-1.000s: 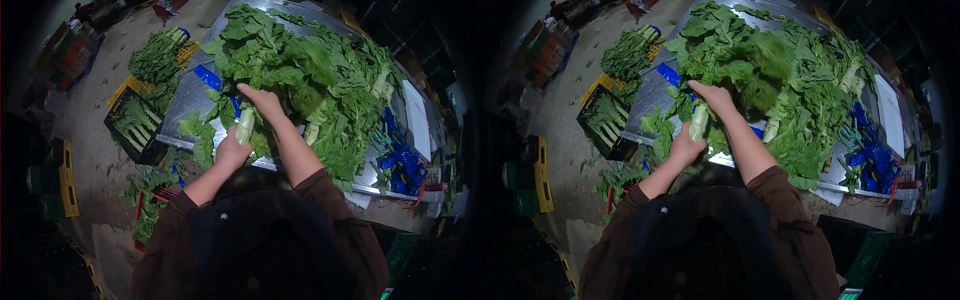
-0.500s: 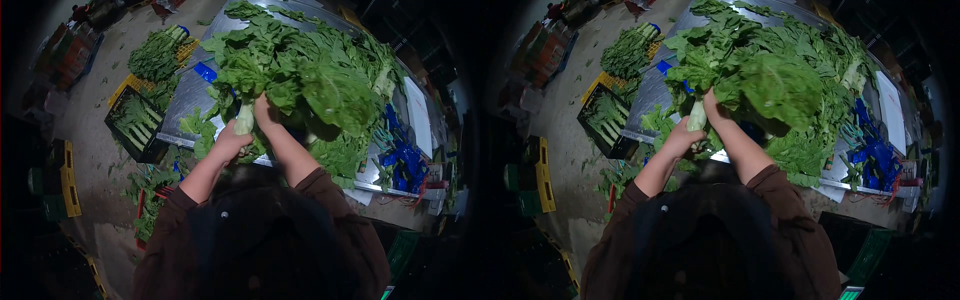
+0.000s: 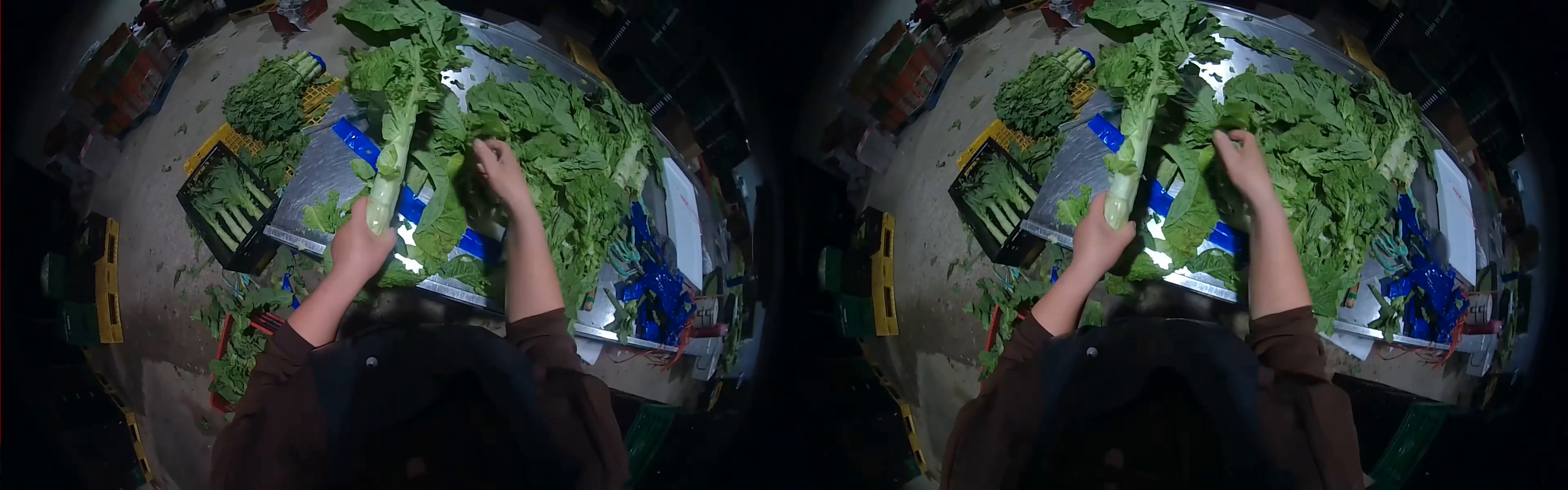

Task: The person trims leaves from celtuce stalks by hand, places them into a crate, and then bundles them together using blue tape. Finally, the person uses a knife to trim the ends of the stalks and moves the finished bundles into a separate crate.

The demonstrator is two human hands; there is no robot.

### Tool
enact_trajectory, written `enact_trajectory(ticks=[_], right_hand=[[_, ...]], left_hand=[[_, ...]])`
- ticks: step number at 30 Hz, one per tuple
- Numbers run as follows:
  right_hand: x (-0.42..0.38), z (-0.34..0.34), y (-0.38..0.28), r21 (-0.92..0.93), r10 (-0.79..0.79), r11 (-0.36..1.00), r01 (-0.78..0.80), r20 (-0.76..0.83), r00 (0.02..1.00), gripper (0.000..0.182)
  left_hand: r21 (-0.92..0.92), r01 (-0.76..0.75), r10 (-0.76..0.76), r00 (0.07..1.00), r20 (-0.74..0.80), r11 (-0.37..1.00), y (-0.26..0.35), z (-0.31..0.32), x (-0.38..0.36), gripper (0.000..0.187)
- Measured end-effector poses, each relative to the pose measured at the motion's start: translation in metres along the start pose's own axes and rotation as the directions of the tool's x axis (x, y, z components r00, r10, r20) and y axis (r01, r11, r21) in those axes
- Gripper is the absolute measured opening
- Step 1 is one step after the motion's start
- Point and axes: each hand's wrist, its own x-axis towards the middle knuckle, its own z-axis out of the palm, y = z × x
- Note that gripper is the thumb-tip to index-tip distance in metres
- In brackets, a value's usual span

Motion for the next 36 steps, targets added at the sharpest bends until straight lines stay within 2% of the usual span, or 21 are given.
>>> enact_trajectory(ticks=[1,4,5,6,7,9,10,11,13,15,17,19,21,22,23,25,26,29,31,33,36], right_hand=[[-0.014,0.020,-0.028,0.155,-0.002,0.988,-0.007,0.062,0.998,0.056],[-0.013,0.066,-0.056,0.283,0.041,0.959,-0.018,-0.075,0.996,0.058],[-0.006,0.072,-0.063,0.334,0.084,0.942,-0.037,-0.125,0.989,0.061],[0.010,0.081,-0.043,0.069,-0.157,0.979,0.190,-0.336,0.929,0.056],[0.011,0.081,-0.037,0.070,-0.155,0.979,0.189,-0.344,0.926,0.056],[0.006,0.078,-0.030,0.304,-0.118,0.926,0.222,-0.327,0.938,0.050],[-0.007,0.078,-0.036,0.335,-0.102,0.914,0.228,-0.353,0.930,0.045],[-0.007,0.081,-0.028,0.332,-0.097,0.918,0.218,-0.344,0.934,0.045],[-0.004,0.089,-0.022,0.507,0.056,0.859,0.066,-0.221,0.974,0.037],[-0.005,0.087,-0.019,0.507,0.064,0.862,0.028,-0.163,0.985,0.034],[-0.011,0.085,-0.023,0.503,0.074,0.864,-0.008,-0.111,0.991,0.030],[-0.020,0.090,-0.031,0.155,-0.226,0.943,0.296,-0.356,0.907,0.026],[-0.054,0.099,-0.042,0.429,-0.185,0.856,0.290,-0.270,0.945,0.021],[-0.068,0.106,-0.046,0.505,-0.188,0.816,0.281,-0.228,0.955,0.020],[-0.070,0.112,-0.043,0.544,-0.290,0.742,0.393,-0.268,0.919,0.022],[-0.056,0.085,-0.048,0.686,-0.106,0.703,0.187,-0.159,0.982,0.029],[-0.037,0.075,-0.056,0.431,-0.113,0.844,0.319,-0.438,0.892,0.038],[0.006,0.048,-0.056,0.475,-0.093,0.849,0.232,-0.298,0.950,0.066],[0.026,0.054,-0.057,0.399,-0.050,0.903,0.156,-0.262,0.964,0.067],[0.028,0.064,-0.059,0.423,-0.112,0.882,0.207,-0.239,0.965,0.059],[0.026,0.072,-0.058,0.509,-0.181,0.765,0.395,-0.420,0.889,0.031]], left_hand=[[0.003,-0.004,0.004,1.000,0.001,1.000,0.004,-0.001,-0.001,0.061],[0.144,-0.017,0.020,1.000,-0.020,0.989,0.006,0.003,-0.008,0.061],[0.204,-0.117,0.131,0.990,-0.057,0.972,0.000,0.008,-0.014,0.064],[0.264,-0.211,0.242,0.966,-0.090,0.941,-0.004,0.010,-0.018,0.066],[0.265,-0.219,0.249,0.965,-0.085,0.939,-0.004,0.007,-0.020,0.066],[-0.129,-0.292,0.301,0.952,0.051,0.948,-0.005,-0.006,-0.021,0.070],[-0.565,0.293,0.021,0.875,0.484,0.772,-0.001,-0.019,-0.014,0.071],[-0.565,0.305,0.012,0.873,0.487,0.766,-0.007,-0.015,-0.014,0.071],[-0.677,0.387,0.161,0.785,0.598,0.626,-0.016,-0.009,-0.010,0.068],[-0.689,0.381,0.114,0.822,0.558,0.617,-0.016,0.001,-0.016,0.066],[-0.647,0.249,0.079,0.898,0.433,0.720,-0.016,0.010,-0.020,0.064],[-0.636,0.225,0.065,0.914,0.399,0.738,-0.013,0.013,-0.020,0.066],[-0.628,0.202,0.051,0.931,0.360,0.752,-0.014,0.015,-0.019,0.067],[-0.546,0.089,0.062,0.966,0.252,0.833,-0.019,0.017,-0.017,0.065],[-0.440,-0.019,0.090,0.986,0.140,0.898,-0.022,0.019,-0.015,0.063],[-0.390,-0.020,0.062,0.994,0.095,0.921,-0.024,0.016,-0.018,0.062],[-0.336,-0.009,0.030,0.998,0.057,0.942,-0.026,0.015,-0.023,0.061],[-0.264,0.003,0.008,0.999,0.041,0.965,-0.019,0.009,-0.033,0.060],[-0.220,0.009,-0.003,1.000,0.025,0.975,-0.022,0.014,-0.035,0.060],[-0.171,0.020,-0.018,1.000,0.011,0.985,-0.024,0.014,-0.034,0.061],[-0.124,-0.014,0.013,1.000,-0.008,0.992,-0.025,0.007,-0.032,0.062]])
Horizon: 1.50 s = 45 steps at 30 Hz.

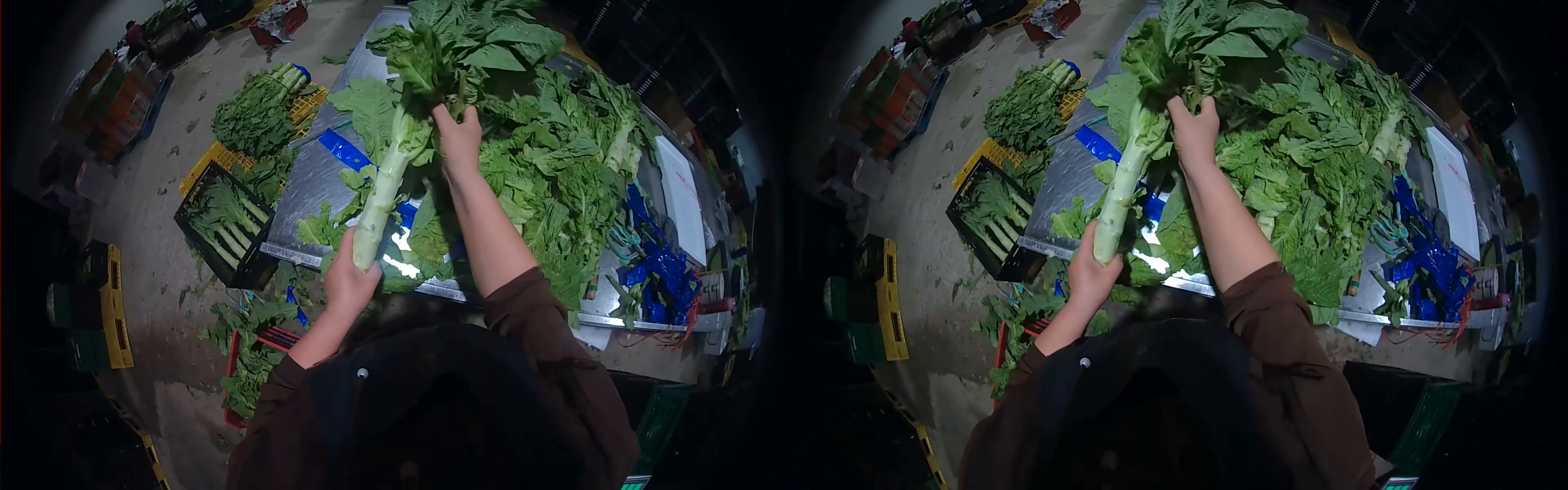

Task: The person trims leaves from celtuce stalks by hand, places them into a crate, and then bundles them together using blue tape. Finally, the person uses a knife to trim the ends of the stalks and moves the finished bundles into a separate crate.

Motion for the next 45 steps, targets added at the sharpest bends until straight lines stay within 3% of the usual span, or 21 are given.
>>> enact_trajectory(ticks=[2,4,6,8,9,11,12,13,14,15,16,18,22,23,29,31,37,40,41,43,45], right_hand=[[-0.003,-0.013,0.000,-0.164,-0.133,0.977,0.133,0.012,0.991,0.027],[-0.022,-0.014,-0.010,-0.062,-0.217,0.974,0.219,0.034,0.976,0.018],[-0.053,-0.021,-0.025,-0.210,-0.301,0.908,0.364,0.280,0.912,0.015],[-0.072,-0.035,-0.010,-0.271,-0.531,0.649,0.711,0.507,0.678,0.014],[-0.098,-0.034,-0.033,-0.127,0.066,0.992,-0.022,0.355,0.933,0.020],[-0.081,-0.047,-0.036,-0.034,-0.067,0.996,0.086,0.378,0.923,0.026],[-0.067,-0.069,-0.038,-0.060,0.276,0.960,-0.272,0.348,0.896,0.036],[-0.048,-0.084,-0.032,-0.264,0.320,0.932,-0.248,0.276,0.906,0.047],[-0.032,-0.099,-0.026,-0.456,0.346,0.861,-0.227,0.197,0.917,0.058],[-0.024,-0.122,-0.028,-0.834,0.303,0.550,0.042,0.246,0.921,0.062],[-0.016,-0.137,-0.029,-0.951,0.283,0.070,0.302,0.309,0.908,0.066],[-0.008,-0.134,-0.057,-0.970,0.450,-0.173,0.172,0.077,0.890,0.071],[-0.012,-0.113,-0.075,-0.980,0.303,0.127,0.155,0.187,0.935,0.058],[-0.014,-0.110,-0.058,-0.886,-0.016,0.306,0.349,0.362,0.932,0.052],[-0.009,-0.025,-0.068,-0.662,-0.465,0.249,0.707,0.558,0.687,0.058],[-0.008,-0.010,-0.071,-0.637,-0.558,0.080,0.767,0.609,0.564,0.059],[-0.042,-0.024,-0.019,-0.635,-0.203,0.251,0.731,0.704,0.681,0.028],[-0.074,-0.039,-0.017,-0.352,-0.048,0.251,0.902,0.926,0.375,0.034],[-0.068,-0.042,-0.020,-0.351,-0.052,0.251,0.902,0.926,0.375,0.034],[-0.049,-0.051,-0.031,-0.726,0.382,0.111,0.678,0.661,0.646,0.043],[-0.025,-0.094,-0.016,-0.759,-0.026,-0.077,0.647,0.650,0.759,0.068]], left_hand=[[-0.030,-0.032,0.033,0.999,0.022,0.999,-0.001,-0.002,-0.001,0.063],[-0.099,-0.040,0.045,0.998,0.044,0.994,-0.004,0.001,0.000,0.065],[-0.166,-0.050,0.063,0.995,0.072,0.985,-0.007,0.004,0.003,0.068],[-0.480,0.129,0.003,0.964,0.265,0.868,-0.011,0.001,0.012,0.070],[-0.475,0.128,0.006,0.963,0.269,0.871,-0.010,-0.005,0.017,0.070],[-0.659,0.469,-0.081,0.845,0.528,0.588,-0.001,-0.024,0.022,0.069],[-0.715,0.458,-0.036,0.853,0.520,0.529,0.001,-0.031,0.022,0.064],[-0.712,0.455,-0.034,0.853,0.520,0.535,-0.001,-0.038,0.022,0.064],[-0.732,0.501,-0.026,0.833,0.553,0.462,-0.004,-0.046,0.022,0.062],[-0.747,0.541,-0.014,0.813,0.582,0.388,-0.008,-0.055,0.021,0.061],[-0.771,0.542,0.073,0.801,0.595,0.334,-0.013,-0.062,0.021,0.059],[-0.786,0.544,0.136,0.790,0.597,0.294,-0.029,-0.071,0.018,0.059],[-0.776,0.579,0.252,0.736,0.629,0.250,-0.040,-0.090,0.009,0.063],[-0.766,0.590,0.260,0.722,0.642,0.255,-0.039,-0.094,0.005,0.064],[-0.718,0.582,0.205,0.704,0.680,0.382,-0.041,-0.099,-0.010,0.069],[-0.691,0.593,0.148,0.705,0.694,0.413,-0.039,-0.099,-0.014,0.072],[-0.643,0.513,-0.073,0.811,0.581,0.569,-0.014,-0.092,-0.025,0.074],[-0.674,0.378,-0.046,0.889,0.455,0.635,-0.012,-0.075,-0.017,0.075],[-0.673,0.375,-0.045,0.890,0.453,0.637,-0.009,-0.071,-0.014,0.075],[-0.463,0.128,-0.042,0.981,0.192,0.877,-0.005,-0.064,-0.011,0.077],[-0.368,0.037,-0.002,0.995,0.096,0.929,-0.010,-0.058,-0.011,0.076]])
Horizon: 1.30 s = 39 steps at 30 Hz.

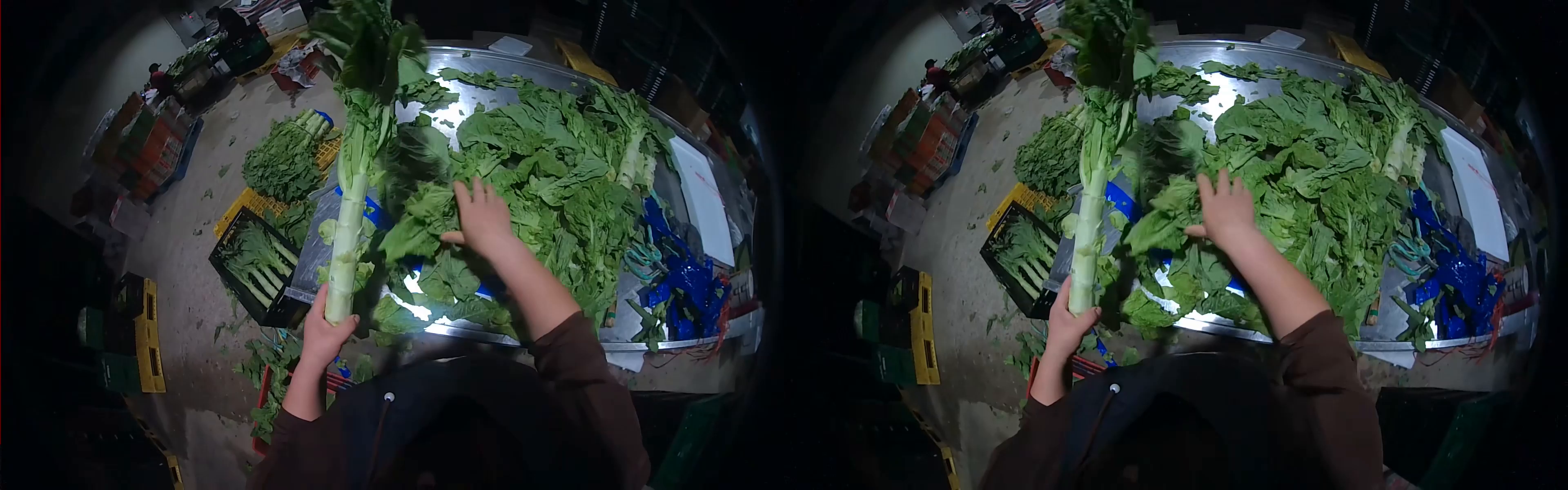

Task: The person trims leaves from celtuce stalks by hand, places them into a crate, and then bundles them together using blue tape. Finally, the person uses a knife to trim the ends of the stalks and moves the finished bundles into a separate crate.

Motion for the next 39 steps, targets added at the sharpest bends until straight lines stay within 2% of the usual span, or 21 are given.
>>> enact_trajectory(ticks=[1,2,3,4,5,6,8,9,12,13,14,16,17,19,21,24,27,31,34,38,39], right_hand=[[0.007,-0.019,0.009,-0.065,0.042,0.997,-0.050,-0.112,0.993,0.078],[0.010,-0.042,0.018,0.134,0.154,0.972,-0.195,0.271,0.950,0.083],[0.011,-0.053,0.018,0.128,0.159,0.972,-0.198,0.264,0.951,0.083],[0.009,-0.062,0.016,0.376,0.142,0.881,-0.286,0.367,0.919,0.081],[0.007,-0.068,0.013,0.581,0.102,0.719,-0.380,0.453,0.886,0.079],[0.000,-0.067,0.002,0.740,0.026,0.559,-0.374,0.435,0.900,0.071],[-0.008,-0.056,-0.023,0.937,-0.071,0.024,-0.348,0.349,0.934,0.072],[-0.010,-0.053,-0.031,0.923,-0.109,-0.060,-0.381,0.374,0.921,0.071],[-0.018,-0.068,-0.043,0.889,-0.114,-0.271,-0.368,0.350,0.930,0.075],[-0.025,-0.071,-0.045,0.792,-0.087,-0.503,-0.347,0.353,0.932,0.064],[-0.033,-0.072,-0.046,0.806,-0.008,-0.505,-0.310,0.355,0.935,0.064],[-0.055,-0.075,-0.047,0.692,0.135,-0.693,-0.203,0.401,0.906,0.049],[-0.068,-0.081,-0.048,0.736,0.236,-0.655,-0.169,0.412,0.880,0.037],[-0.098,-0.083,-0.049,0.729,0.359,-0.681,-0.071,0.417,0.835,0.035],[-0.133,-0.075,-0.052,0.676,0.444,-0.735,0.060,0.412,0.796,0.028],[-0.177,-0.098,-0.071,0.741,0.627,-0.648,0.177,0.388,0.675,0.028],[-0.229,-0.115,-0.084,0.771,0.712,-0.580,0.262,0.324,0.623,0.029],[-0.290,-0.135,-0.099,0.822,0.840,-0.404,0.401,0.160,0.518,0.027],[-0.334,-0.141,-0.105,0.818,0.913,-0.317,0.479,0.127,0.387,0.027],[-0.408,-0.155,-0.116,0.713,0.957,-0.282,0.642,0.157,0.246,0.028],[-0.431,-0.157,-0.117,0.710,0.971,-0.236,0.663,0.149,0.186,0.024]], left_hand=[[0.122,-0.079,0.086,0.995,-0.058,0.989,0.000,0.002,0.002,0.076],[0.118,-0.088,0.095,0.994,-0.058,0.989,0.002,0.006,0.003,0.076],[0.216,-0.149,0.175,0.979,-0.105,0.965,0.005,0.010,0.003,0.075],[0.313,-0.206,0.259,0.956,-0.138,0.927,0.009,0.014,0.003,0.074],[0.306,-0.225,0.273,0.954,-0.123,0.925,0.013,0.019,0.003,0.074],[0.378,-0.219,0.292,0.945,-0.147,0.900,0.017,0.024,0.004,0.072],[0.495,-0.238,0.361,0.917,-0.168,0.836,0.036,0.036,0.005,0.070],[0.482,-0.281,0.384,0.914,-0.127,0.830,0.044,0.038,0.006,0.070],[0.637,-0.443,0.582,0.813,-0.010,0.630,0.045,0.042,0.016,0.072],[0.609,-0.501,0.600,0.798,0.050,0.615,0.041,0.044,0.019,0.072],[0.652,-0.516,0.604,0.789,0.109,0.556,0.037,0.045,0.022,0.072],[0.650,-0.598,0.615,0.749,0.245,0.470,0.036,0.049,0.030,0.072],[0.631,-0.643,0.641,0.713,0.285,0.434,0.037,0.052,0.031,0.072],[0.558,-0.734,0.669,0.639,0.379,0.386,0.038,0.057,0.032,0.071],[0.351,-0.805,0.657,0.593,0.465,0.478,0.037,0.060,0.031,0.066],[0.165,-0.867,0.590,0.449,0.671,0.471,0.029,0.069,0.039,0.062],[0.023,-0.888,0.533,0.295,0.793,0.459,0.029,0.087,0.036,0.060],[-0.025,-0.874,0.425,0.211,0.880,0.486,0.027,0.115,0.024,0.062],[-0.176,-0.699,0.382,0.149,0.912,0.693,0.029,0.144,0.008,0.074],[-0.173,-0.766,0.348,0.070,0.935,0.619,0.049,0.187,-0.045,0.071],[-0.130,-0.841,0.315,0.051,0.948,0.526,0.051,0.199,-0.055,0.068]])
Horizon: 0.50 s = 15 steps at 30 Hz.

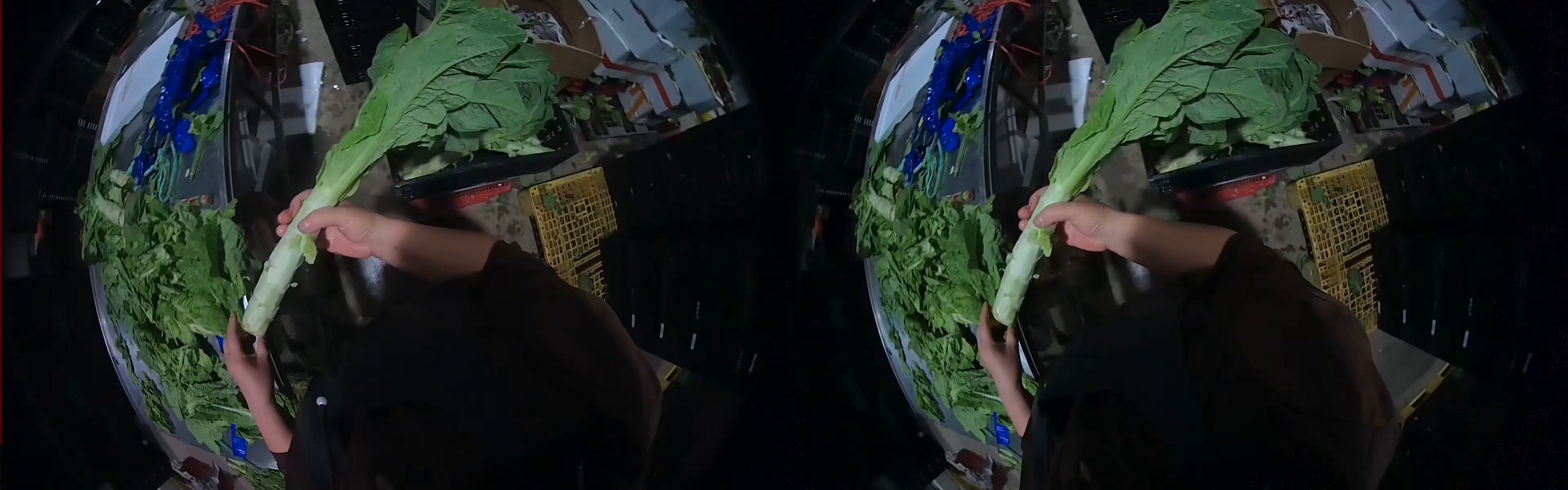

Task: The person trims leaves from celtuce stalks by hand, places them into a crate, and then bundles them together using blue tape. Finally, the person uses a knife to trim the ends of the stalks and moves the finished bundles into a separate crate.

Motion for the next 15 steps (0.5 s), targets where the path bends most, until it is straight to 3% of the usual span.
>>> enact_trajectory(ticks=[1,2,3,5,7,11,13,15], right_hand=[[-0.006,-0.017,-0.018,0.028,-0.037,0.999,0.039,-0.057,0.998,0.022],[-0.012,-0.037,-0.037,0.053,-0.067,0.996,0.074,-0.115,0.991,0.020],[-0.018,-0.061,-0.057,0.093,-0.097,0.989,0.118,-0.205,0.974,0.018],[-0.022,-0.160,-0.081,-0.388,-0.343,0.888,0.245,-0.208,0.916,0.025],[-0.031,-0.165,-0.135,0.040,-0.113,0.980,0.196,-0.700,0.705,0.038],[-0.035,-0.258,-0.192,-0.076,-0.116,0.993,0.091,-0.776,0.620,0.056],[-0.028,-0.290,-0.208,-0.140,-0.137,0.990,0.028,-0.881,0.453,0.057],[-0.018,-0.331,-0.214,-0.070,-0.065,0.998,0.004,-0.887,0.457,0.056]], left_hand=[[0.128,0.004,-0.009,0.999,0.039,0.992,0.013,0.009,0.011,0.064],[0.168,-0.081,0.079,0.997,0.016,0.983,0.027,0.019,0.021,0.057],[0.135,-0.081,0.075,0.996,0.050,0.988,0.032,0.029,0.032,0.056],[0.062,-0.023,0.018,0.997,0.080,0.998,0.042,0.051,0.051,0.051],[0.080,-0.007,-0.002,0.993,0.114,0.997,0.042,0.073,0.068,0.049],[0.158,0.006,-0.036,0.982,0.188,0.987,0.085,0.105,0.090,0.044],[0.151,0.018,-0.050,0.977,0.207,0.988,0.098,0.120,0.094,0.044],[0.129,0.018,-0.047,0.973,0.225,0.991,0.111,0.133,0.099,0.044]])
